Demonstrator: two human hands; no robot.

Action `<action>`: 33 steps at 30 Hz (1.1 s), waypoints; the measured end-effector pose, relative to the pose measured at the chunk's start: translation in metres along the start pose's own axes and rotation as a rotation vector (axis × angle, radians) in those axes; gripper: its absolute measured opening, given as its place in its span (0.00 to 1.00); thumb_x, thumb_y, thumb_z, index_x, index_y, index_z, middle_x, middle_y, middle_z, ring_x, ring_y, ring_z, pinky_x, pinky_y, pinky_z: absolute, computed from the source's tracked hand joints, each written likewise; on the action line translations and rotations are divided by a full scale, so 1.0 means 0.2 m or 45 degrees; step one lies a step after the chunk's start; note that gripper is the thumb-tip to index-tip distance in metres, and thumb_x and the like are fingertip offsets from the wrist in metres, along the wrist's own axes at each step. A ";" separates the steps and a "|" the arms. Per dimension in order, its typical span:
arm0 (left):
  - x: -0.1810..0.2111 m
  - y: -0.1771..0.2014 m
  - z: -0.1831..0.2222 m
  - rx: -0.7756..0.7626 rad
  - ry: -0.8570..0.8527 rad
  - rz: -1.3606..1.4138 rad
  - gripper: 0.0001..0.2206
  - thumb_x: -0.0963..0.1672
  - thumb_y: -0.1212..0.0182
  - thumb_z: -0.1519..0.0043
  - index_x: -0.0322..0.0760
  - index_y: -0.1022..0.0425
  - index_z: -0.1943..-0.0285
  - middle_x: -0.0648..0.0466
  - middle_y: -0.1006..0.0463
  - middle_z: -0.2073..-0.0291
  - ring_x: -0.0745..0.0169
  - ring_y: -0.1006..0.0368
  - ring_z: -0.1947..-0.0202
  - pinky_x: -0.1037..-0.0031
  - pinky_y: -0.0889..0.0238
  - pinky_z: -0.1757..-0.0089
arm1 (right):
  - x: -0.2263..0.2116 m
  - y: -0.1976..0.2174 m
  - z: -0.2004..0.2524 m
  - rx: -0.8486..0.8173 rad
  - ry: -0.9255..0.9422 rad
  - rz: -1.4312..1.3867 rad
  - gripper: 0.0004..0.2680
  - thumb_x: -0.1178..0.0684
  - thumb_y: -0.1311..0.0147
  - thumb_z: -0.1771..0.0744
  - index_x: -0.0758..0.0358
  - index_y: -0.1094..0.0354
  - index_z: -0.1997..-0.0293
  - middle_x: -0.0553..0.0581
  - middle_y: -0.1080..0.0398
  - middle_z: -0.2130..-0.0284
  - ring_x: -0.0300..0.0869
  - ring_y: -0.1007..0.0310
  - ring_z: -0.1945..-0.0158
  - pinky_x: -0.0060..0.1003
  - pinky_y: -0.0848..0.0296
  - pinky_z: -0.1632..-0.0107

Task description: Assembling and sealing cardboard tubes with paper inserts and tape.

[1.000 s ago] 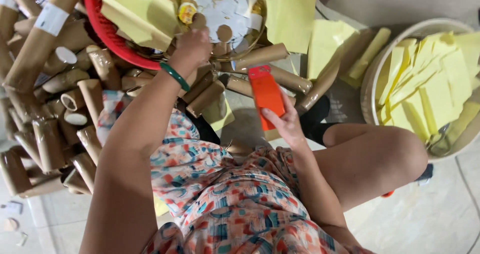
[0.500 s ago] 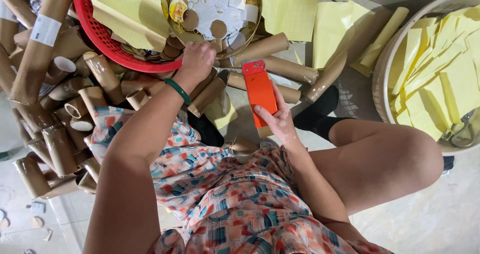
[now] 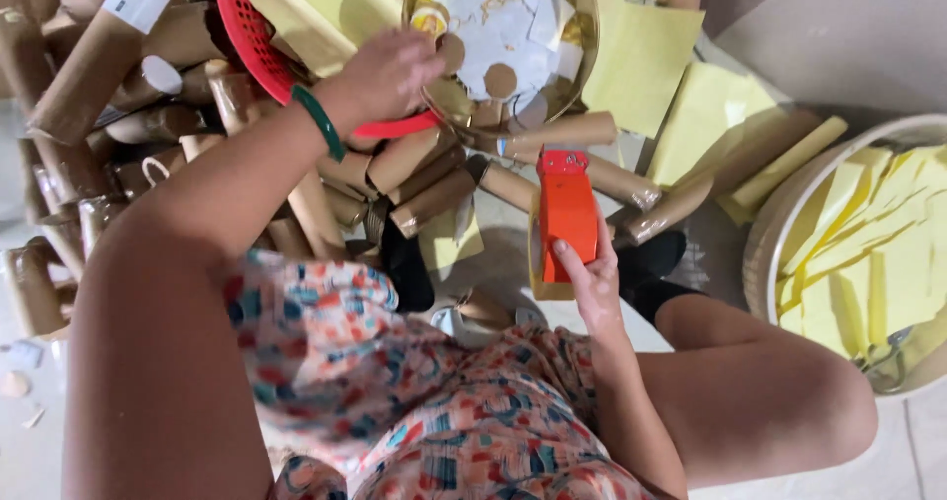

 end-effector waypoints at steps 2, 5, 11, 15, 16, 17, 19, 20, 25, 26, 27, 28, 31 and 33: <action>0.01 -0.07 0.05 0.080 -0.098 0.007 0.17 0.45 0.37 0.48 0.34 0.22 0.51 0.41 0.24 0.51 0.43 0.28 0.46 0.55 0.35 0.47 | 0.00 0.01 -0.03 0.023 -0.070 0.038 0.30 0.59 0.42 0.34 0.65 0.55 0.22 0.60 0.30 0.41 0.41 0.28 0.43 0.35 0.28 0.41; 0.05 -0.26 0.07 -0.065 -0.135 -0.137 0.12 0.41 0.38 0.39 0.37 0.21 0.46 0.47 0.23 0.53 0.52 0.27 0.48 0.53 0.36 0.40 | 0.00 0.01 -0.07 0.015 -0.075 0.083 0.28 0.59 0.43 0.33 0.65 0.52 0.23 0.61 0.31 0.41 0.42 0.28 0.42 0.36 0.29 0.40; 0.11 -0.34 -0.01 -0.097 -0.156 -0.129 0.05 0.45 0.38 0.44 0.40 0.24 0.67 0.40 0.23 0.56 0.46 0.26 0.46 0.66 0.31 0.60 | -0.02 0.06 -0.14 0.065 -0.136 0.214 0.29 0.55 0.43 0.35 0.63 0.53 0.24 0.61 0.29 0.45 0.43 0.26 0.45 0.37 0.24 0.45; 0.17 -0.18 -0.07 -0.422 -0.075 0.188 0.14 0.49 0.42 0.36 0.33 0.24 0.62 0.45 0.24 0.64 0.48 0.27 0.56 0.56 0.32 0.57 | -0.05 0.09 -0.16 0.074 -0.065 0.217 0.28 0.56 0.42 0.34 0.66 0.51 0.24 0.61 0.31 0.42 0.43 0.29 0.42 0.37 0.29 0.40; 0.17 -0.12 -0.09 -0.381 -0.086 0.295 0.19 0.52 0.41 0.38 0.30 0.25 0.59 0.43 0.24 0.61 0.45 0.27 0.56 0.55 0.31 0.59 | -0.04 0.11 -0.16 0.116 -0.109 0.206 0.28 0.56 0.43 0.34 0.66 0.51 0.24 0.61 0.31 0.43 0.44 0.29 0.43 0.37 0.30 0.40; 0.14 -0.13 -0.09 -0.376 -0.074 0.300 0.19 0.52 0.41 0.38 0.30 0.25 0.59 0.43 0.24 0.61 0.45 0.27 0.56 0.55 0.31 0.59 | -0.03 0.13 -0.17 0.107 -0.112 0.215 0.28 0.56 0.43 0.34 0.66 0.51 0.24 0.61 0.31 0.43 0.44 0.29 0.43 0.37 0.30 0.40; 0.09 -0.10 -0.08 -0.202 -0.057 0.338 0.22 0.53 0.43 0.36 0.28 0.23 0.51 0.40 0.24 0.54 0.43 0.27 0.52 0.57 0.30 0.54 | 0.01 0.21 -0.17 0.187 -0.158 0.232 0.27 0.57 0.44 0.34 0.66 0.48 0.25 0.61 0.30 0.44 0.44 0.28 0.45 0.39 0.30 0.42; 0.07 -0.13 -0.04 -0.203 -0.036 0.351 0.22 0.53 0.43 0.36 0.28 0.23 0.51 0.40 0.24 0.54 0.43 0.27 0.52 0.57 0.30 0.54 | 0.00 0.22 -0.18 0.172 -0.173 0.245 0.27 0.57 0.44 0.34 0.66 0.48 0.25 0.61 0.30 0.44 0.44 0.28 0.45 0.39 0.30 0.42; 0.09 -0.01 0.17 0.179 -0.074 0.298 0.15 0.47 0.43 0.32 0.37 0.27 0.40 0.47 0.25 0.39 0.43 0.31 0.35 0.56 0.34 0.40 | -0.07 0.29 -0.19 0.289 -0.215 0.452 0.24 0.57 0.46 0.33 0.67 0.45 0.26 0.61 0.29 0.49 0.42 0.29 0.51 0.38 0.30 0.47; 0.07 -0.05 0.19 0.185 -0.059 0.296 0.15 0.47 0.43 0.32 0.37 0.27 0.40 0.47 0.25 0.39 0.43 0.31 0.35 0.56 0.34 0.40 | -0.07 0.30 -0.20 0.275 -0.214 0.460 0.24 0.57 0.46 0.33 0.67 0.45 0.26 0.61 0.29 0.49 0.42 0.29 0.51 0.38 0.30 0.47; 0.06 -0.04 0.22 0.360 -0.046 0.330 0.23 0.48 0.42 0.40 0.33 0.30 0.38 0.44 0.27 0.39 0.43 0.30 0.38 0.55 0.31 0.43 | -0.09 0.30 -0.22 0.251 -0.157 0.432 0.24 0.56 0.46 0.32 0.67 0.46 0.26 0.60 0.29 0.47 0.41 0.29 0.49 0.37 0.30 0.45; 0.06 -0.04 0.26 0.529 -0.037 0.370 0.30 0.48 0.42 0.47 0.29 0.33 0.36 0.41 0.29 0.39 0.43 0.29 0.42 0.54 0.29 0.46 | -0.10 0.32 -0.21 0.233 -0.110 0.402 0.23 0.55 0.46 0.32 0.68 0.46 0.27 0.59 0.30 0.46 0.41 0.29 0.47 0.35 0.31 0.44; -0.15 -0.38 0.33 0.277 0.499 0.160 0.20 0.34 0.47 0.26 0.26 0.39 0.24 0.41 0.37 0.35 0.46 0.28 0.42 0.70 0.22 0.49 | -0.15 0.27 -0.21 0.243 -0.107 0.300 0.23 0.53 0.46 0.31 0.68 0.48 0.27 0.58 0.31 0.48 0.42 0.29 0.48 0.36 0.30 0.43; -0.24 -0.37 0.32 0.089 0.605 0.075 0.24 0.32 0.47 0.31 0.28 0.39 0.25 0.41 0.39 0.31 0.48 0.28 0.45 0.74 0.23 0.53 | -0.15 0.27 -0.23 0.330 -0.229 0.394 0.24 0.53 0.47 0.32 0.64 0.48 0.27 0.60 0.30 0.51 0.43 0.28 0.51 0.38 0.28 0.47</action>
Point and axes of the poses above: each hand's wrist, its own z-axis away from the middle knuckle, its own y-axis out of the back of the hand, x = y × z, the point moved 9 cm from there along -z, towards the middle knuckle
